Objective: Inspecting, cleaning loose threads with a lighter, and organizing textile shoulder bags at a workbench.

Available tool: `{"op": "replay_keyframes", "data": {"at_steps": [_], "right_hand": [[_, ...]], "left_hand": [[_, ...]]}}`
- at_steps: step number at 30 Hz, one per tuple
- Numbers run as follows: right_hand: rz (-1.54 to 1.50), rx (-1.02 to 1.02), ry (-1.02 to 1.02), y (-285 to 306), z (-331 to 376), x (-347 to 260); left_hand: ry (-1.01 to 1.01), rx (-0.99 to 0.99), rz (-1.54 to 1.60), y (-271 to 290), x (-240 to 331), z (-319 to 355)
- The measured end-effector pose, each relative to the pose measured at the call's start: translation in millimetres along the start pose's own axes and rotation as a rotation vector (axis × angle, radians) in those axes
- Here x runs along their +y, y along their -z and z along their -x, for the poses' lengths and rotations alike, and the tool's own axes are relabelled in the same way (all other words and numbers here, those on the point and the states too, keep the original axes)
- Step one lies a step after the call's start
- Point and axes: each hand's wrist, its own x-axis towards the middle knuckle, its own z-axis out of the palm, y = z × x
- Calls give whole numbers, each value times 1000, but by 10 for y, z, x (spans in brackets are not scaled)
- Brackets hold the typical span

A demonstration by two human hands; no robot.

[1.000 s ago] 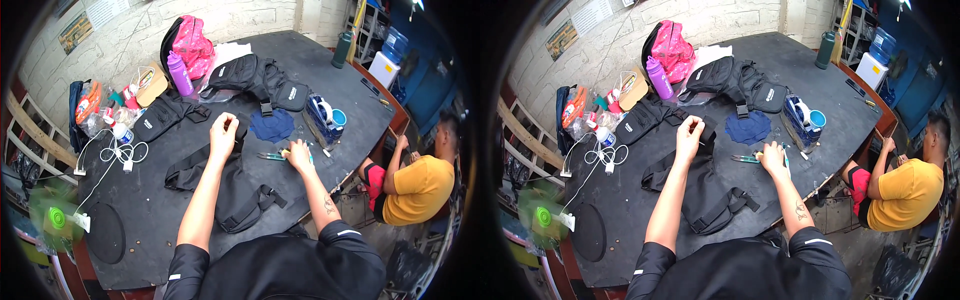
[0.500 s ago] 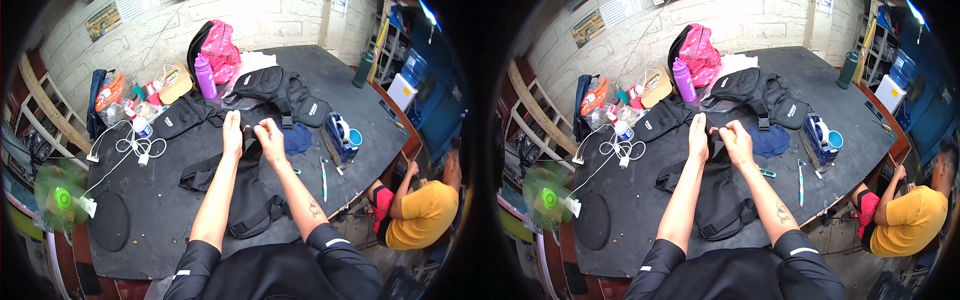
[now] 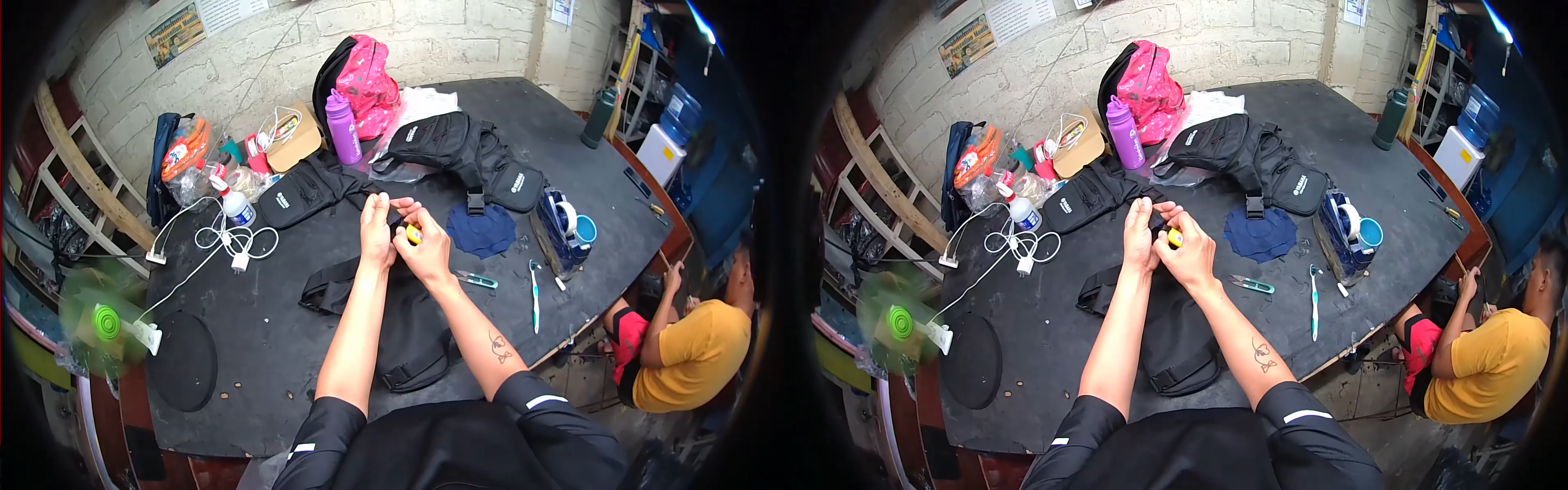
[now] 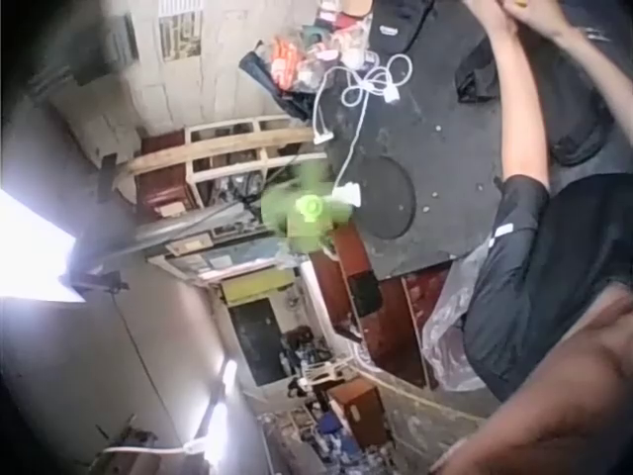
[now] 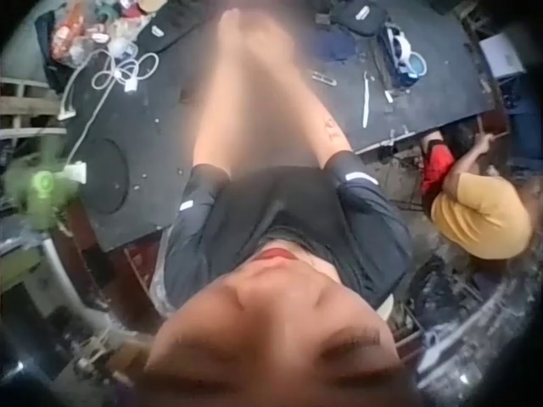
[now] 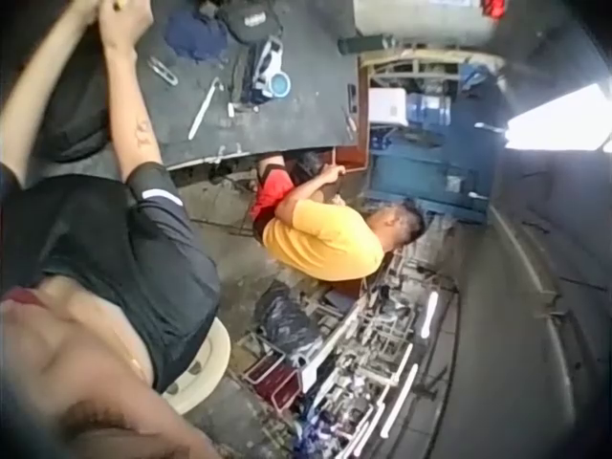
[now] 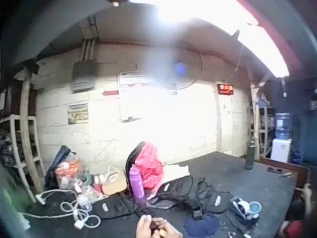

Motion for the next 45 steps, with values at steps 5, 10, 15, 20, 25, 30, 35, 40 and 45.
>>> {"op": "replay_keyframes", "data": {"at_steps": [5,10,15,20,25,30,35,40,45], "right_hand": [[6,24,31,-20,49,55],[-496,-49,-238,-7,31,138],[-987,-5,-484,170,-130,216],[-846,-81,-409,199,-141,234],[-14,-99,-152,46,-4,175],[-26,-36,-167,-32,27,129],[15,-20,-146,-39,27,119],[58,-21,-122,-30,59,123],[43,-2,-92,-19,77,129]], "left_hand": [[-13,23,-14,-17,-4,36],[-83,-40,-203,-49,-63,86],[-577,-40,-743,-87,-226,208],[-313,115,-631,-53,-211,129],[-43,126,-19,-78,-138,35],[23,140,-26,-63,-107,81],[37,150,38,5,-142,110],[57,160,70,42,-181,117],[66,166,106,58,-198,117]]}}
